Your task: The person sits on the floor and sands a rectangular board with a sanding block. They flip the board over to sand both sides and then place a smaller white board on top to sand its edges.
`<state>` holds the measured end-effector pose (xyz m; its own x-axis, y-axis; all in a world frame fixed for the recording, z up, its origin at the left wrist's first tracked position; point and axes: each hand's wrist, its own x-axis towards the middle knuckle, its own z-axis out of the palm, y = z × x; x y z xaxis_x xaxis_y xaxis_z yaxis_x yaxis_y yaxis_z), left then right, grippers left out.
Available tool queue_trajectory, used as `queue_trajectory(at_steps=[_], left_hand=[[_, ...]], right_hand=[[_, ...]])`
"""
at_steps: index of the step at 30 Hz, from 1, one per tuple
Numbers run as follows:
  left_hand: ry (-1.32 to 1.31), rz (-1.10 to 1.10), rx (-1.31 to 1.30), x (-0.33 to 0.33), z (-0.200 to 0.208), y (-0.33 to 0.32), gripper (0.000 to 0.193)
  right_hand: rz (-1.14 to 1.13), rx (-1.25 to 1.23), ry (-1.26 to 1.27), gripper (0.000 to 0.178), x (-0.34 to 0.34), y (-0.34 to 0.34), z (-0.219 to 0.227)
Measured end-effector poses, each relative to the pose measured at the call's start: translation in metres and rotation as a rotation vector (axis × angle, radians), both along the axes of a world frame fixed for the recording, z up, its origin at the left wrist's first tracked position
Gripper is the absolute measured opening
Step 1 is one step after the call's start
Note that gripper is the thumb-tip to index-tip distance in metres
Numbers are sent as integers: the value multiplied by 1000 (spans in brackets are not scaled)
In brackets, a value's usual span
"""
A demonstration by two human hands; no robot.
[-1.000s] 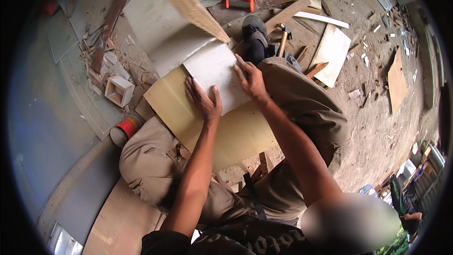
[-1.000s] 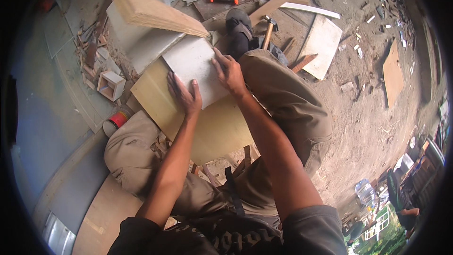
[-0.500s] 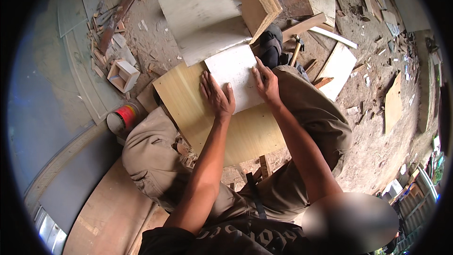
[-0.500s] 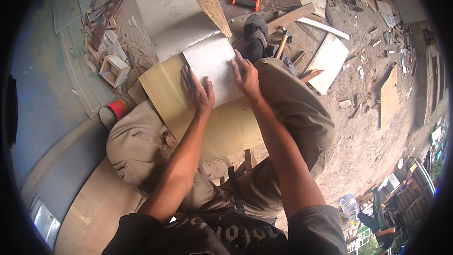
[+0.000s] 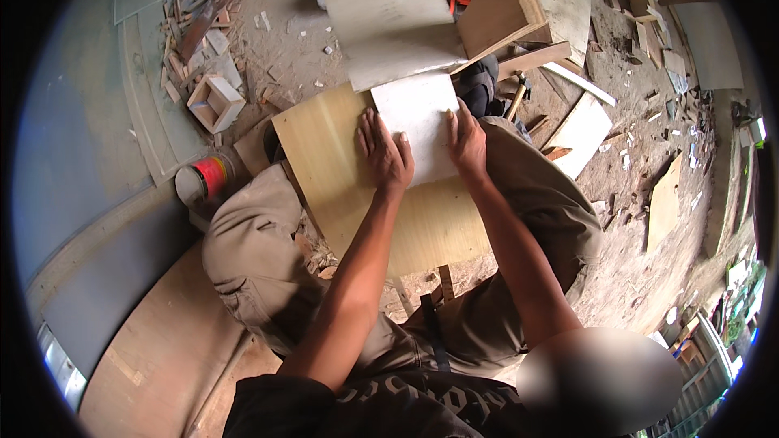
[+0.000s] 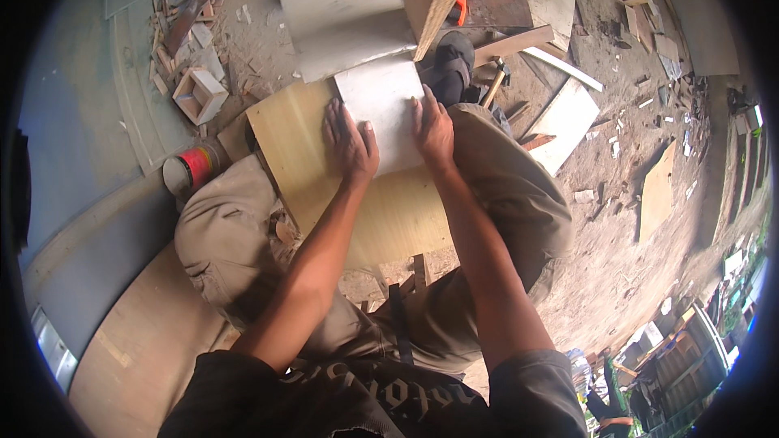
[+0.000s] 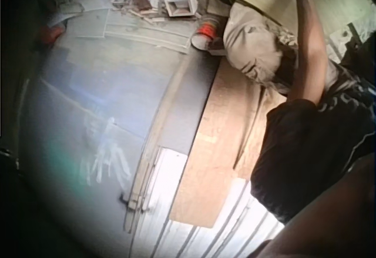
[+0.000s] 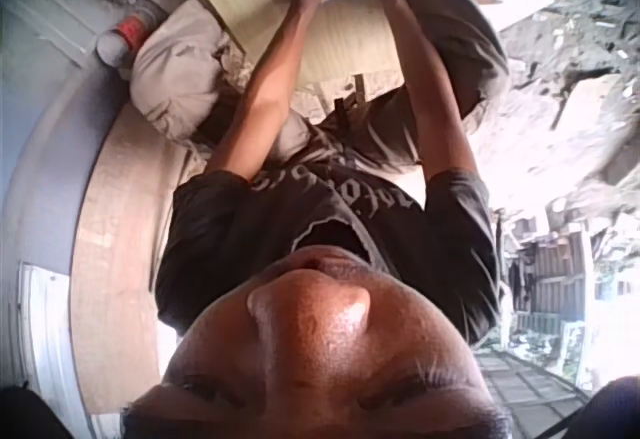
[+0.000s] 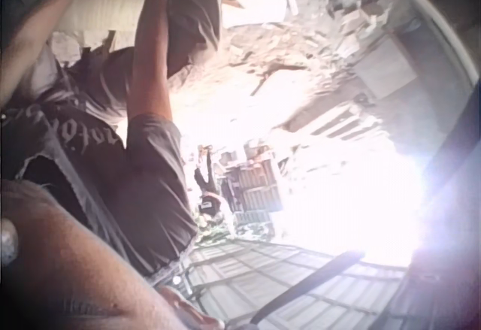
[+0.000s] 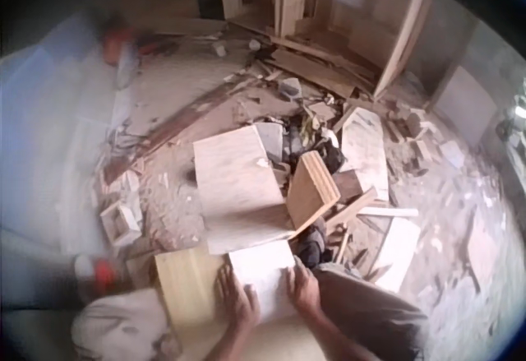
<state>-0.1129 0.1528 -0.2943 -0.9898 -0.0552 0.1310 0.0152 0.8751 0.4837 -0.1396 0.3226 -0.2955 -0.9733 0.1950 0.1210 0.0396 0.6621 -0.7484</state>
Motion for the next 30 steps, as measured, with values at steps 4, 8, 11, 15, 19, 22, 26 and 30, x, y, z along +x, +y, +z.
queue_trajectory(at_steps=[4, 8, 11, 15, 19, 22, 26, 30], left_hand=[[31, 12, 21, -2, -2, -2, 67], [43, -36, 40, -2, -3, -10, 69], [56, -147, -53, -4, -6, -33, 79], [20, -165, -132, -13, 3, -39, 85], [-7, -219, -150, -13, 5, -40, 76], [-32, -220, -143, -13, 3, -38, 76], [18, -198, -128, -13, 2, -38, 74], [24, -192, -139, -17, 2, -34, 72]], right_hand=[[-18, 2, -128, 40, -2, -2, -2], [-55, 50, -96, 39, 0, 1, -10], [-79, 70, -25, 39, 1, 3, -23], [-83, 70, -82, 41, 1, -1, -17], [-90, 50, -179, 42, 2, 0, -9], [-101, 47, -187, 43, 3, 1, -7], [-98, 5, -192, 44, 4, -1, -1], [-105, -18, -174, 40, -2, 2, -1]])
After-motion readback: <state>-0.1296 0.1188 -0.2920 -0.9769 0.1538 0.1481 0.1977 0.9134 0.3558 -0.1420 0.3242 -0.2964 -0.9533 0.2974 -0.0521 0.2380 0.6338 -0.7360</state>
